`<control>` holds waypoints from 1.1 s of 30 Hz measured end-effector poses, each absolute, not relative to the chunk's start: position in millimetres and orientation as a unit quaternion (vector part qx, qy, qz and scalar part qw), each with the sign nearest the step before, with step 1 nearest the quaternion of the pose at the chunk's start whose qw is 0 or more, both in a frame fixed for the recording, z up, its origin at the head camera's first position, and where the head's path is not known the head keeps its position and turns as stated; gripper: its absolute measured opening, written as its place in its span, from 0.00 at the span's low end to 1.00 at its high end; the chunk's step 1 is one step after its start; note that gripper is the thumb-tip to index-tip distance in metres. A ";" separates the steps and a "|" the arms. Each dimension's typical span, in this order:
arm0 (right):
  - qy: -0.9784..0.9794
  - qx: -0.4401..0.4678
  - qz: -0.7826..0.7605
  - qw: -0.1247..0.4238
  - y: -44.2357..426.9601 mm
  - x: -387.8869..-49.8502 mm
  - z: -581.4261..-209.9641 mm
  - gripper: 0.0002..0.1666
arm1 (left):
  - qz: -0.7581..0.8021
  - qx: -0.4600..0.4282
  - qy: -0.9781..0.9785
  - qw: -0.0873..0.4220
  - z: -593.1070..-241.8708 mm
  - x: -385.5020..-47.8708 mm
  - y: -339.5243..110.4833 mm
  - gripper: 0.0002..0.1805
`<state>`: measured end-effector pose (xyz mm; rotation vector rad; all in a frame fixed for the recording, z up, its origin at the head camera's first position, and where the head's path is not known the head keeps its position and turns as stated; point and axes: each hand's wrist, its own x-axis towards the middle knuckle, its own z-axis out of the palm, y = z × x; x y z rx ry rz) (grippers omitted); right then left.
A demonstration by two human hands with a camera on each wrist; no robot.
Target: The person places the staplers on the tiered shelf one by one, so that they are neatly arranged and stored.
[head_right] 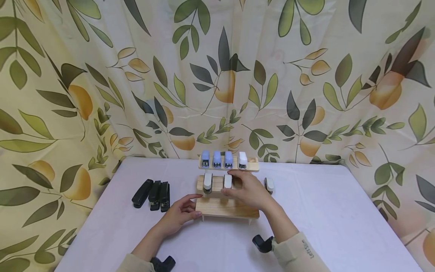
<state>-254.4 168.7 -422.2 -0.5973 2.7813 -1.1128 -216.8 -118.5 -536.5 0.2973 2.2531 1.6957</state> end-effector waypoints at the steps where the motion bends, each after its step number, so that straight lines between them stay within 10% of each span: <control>1: 0.911 -0.191 -0.364 0.042 168.9 -254.1 -422.7 0.43 | 0.591 0.104 0.785 0.153 -536.3 -216.8 -118.5 0.31; 33: 0.897 -0.198 -0.393 0.038 168.8 -250.1 -424.4 0.43 | 0.591 0.104 0.785 0.150 -537.7 -217.7 -118.9 0.31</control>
